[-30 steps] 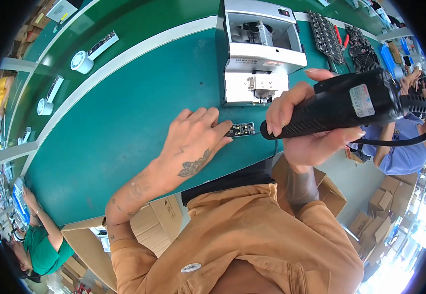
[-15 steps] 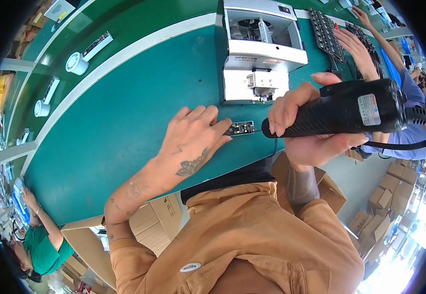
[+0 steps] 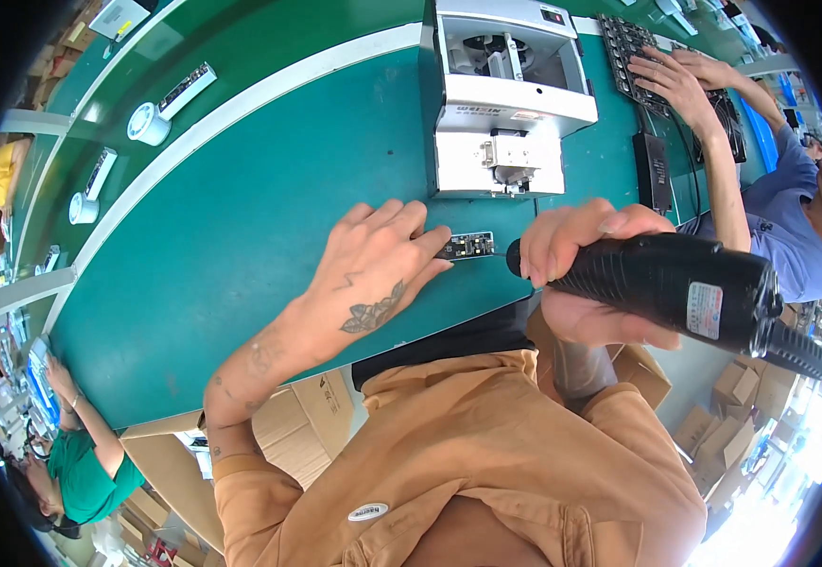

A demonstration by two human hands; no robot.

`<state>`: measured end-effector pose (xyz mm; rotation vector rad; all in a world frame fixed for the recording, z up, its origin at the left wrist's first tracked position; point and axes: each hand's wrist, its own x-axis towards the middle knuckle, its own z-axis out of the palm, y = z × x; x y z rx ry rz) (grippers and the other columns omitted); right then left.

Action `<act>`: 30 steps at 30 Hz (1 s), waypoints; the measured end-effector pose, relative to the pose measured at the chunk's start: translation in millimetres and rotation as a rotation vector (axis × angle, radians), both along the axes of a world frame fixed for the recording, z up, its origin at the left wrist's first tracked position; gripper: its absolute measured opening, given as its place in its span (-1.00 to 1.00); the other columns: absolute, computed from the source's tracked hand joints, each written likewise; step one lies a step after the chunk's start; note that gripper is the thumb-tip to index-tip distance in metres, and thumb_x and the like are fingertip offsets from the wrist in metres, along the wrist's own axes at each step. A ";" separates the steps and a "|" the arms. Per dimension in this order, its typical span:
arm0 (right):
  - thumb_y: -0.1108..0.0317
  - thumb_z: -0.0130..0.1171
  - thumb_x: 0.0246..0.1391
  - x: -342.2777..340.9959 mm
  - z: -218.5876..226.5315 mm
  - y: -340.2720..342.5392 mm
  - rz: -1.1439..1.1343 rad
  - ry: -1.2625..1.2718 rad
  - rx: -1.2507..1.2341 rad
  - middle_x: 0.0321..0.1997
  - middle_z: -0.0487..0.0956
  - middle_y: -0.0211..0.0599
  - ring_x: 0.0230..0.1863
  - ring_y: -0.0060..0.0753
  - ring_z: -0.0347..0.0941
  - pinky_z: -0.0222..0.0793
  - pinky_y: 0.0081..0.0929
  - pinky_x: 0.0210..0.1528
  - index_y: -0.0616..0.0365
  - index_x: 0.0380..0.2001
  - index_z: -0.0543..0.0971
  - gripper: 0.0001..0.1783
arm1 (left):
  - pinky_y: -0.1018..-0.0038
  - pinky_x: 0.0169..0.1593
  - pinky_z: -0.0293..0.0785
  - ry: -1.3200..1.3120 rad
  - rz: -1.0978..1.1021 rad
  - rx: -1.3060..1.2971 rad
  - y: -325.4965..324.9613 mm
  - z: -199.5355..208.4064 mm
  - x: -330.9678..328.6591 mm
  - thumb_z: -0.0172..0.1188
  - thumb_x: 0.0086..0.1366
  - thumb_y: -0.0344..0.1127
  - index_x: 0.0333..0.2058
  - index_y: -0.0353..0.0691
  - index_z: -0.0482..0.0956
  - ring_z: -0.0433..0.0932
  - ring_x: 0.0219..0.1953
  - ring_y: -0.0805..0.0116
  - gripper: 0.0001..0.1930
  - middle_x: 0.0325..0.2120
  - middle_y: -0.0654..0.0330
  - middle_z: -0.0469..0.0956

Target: The person assembles electronic components onto circuit boards by securing them with screws using an electric screwdriver.

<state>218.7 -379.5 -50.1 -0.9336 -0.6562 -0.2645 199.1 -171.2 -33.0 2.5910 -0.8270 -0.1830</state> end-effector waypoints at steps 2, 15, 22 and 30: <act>-0.65 -0.10 -0.09 -7.6 6.1 8.5 -0.072 0.106 0.041 -0.53 0.38 -0.27 -0.66 -0.41 0.31 0.29 -0.46 -0.67 0.13 0.09 0.23 0.06 | 0.32 -0.25 0.36 -0.006 0.006 0.000 0.5 -0.2 -0.6 0.34 0.14 -0.27 -0.26 -0.19 0.64 0.49 -0.27 0.27 -0.79 -0.43 0.20 0.43; -0.60 -0.03 -0.04 -0.5 -3.7 2.3 -0.028 -0.036 -0.011 -0.53 0.42 -0.20 -0.66 -0.36 0.33 0.32 -0.42 -0.65 0.15 0.07 0.25 0.01 | 0.34 -0.26 0.36 -0.023 0.002 -0.014 2.0 -4.3 10.0 0.33 0.16 -0.22 -0.19 -0.17 0.67 0.48 -0.32 0.27 -0.73 -0.45 0.23 0.42; -0.73 -0.29 -0.09 37.5 47.5 1.6 -0.098 0.093 0.192 -0.63 0.31 -0.31 -0.73 -0.41 0.26 0.27 -0.40 -0.70 0.18 0.22 0.20 0.20 | 0.37 -0.27 0.37 -0.130 -0.006 0.043 -5.7 -16.6 9.8 0.32 0.17 -0.21 -0.19 -0.16 0.66 0.49 -0.31 0.30 -0.74 -0.45 0.24 0.42; -0.75 -0.32 -0.11 67.9 51.3 38.8 -0.480 0.206 -0.411 -0.67 0.38 -0.28 -0.76 -0.47 0.29 0.23 -0.58 -0.70 0.34 0.09 0.24 0.23 | 0.38 -0.16 0.36 -0.142 0.037 0.116 4.1 2.8 11.3 0.33 0.13 -0.07 -0.02 -0.18 0.58 0.50 -0.20 0.30 -0.52 -0.31 0.22 0.52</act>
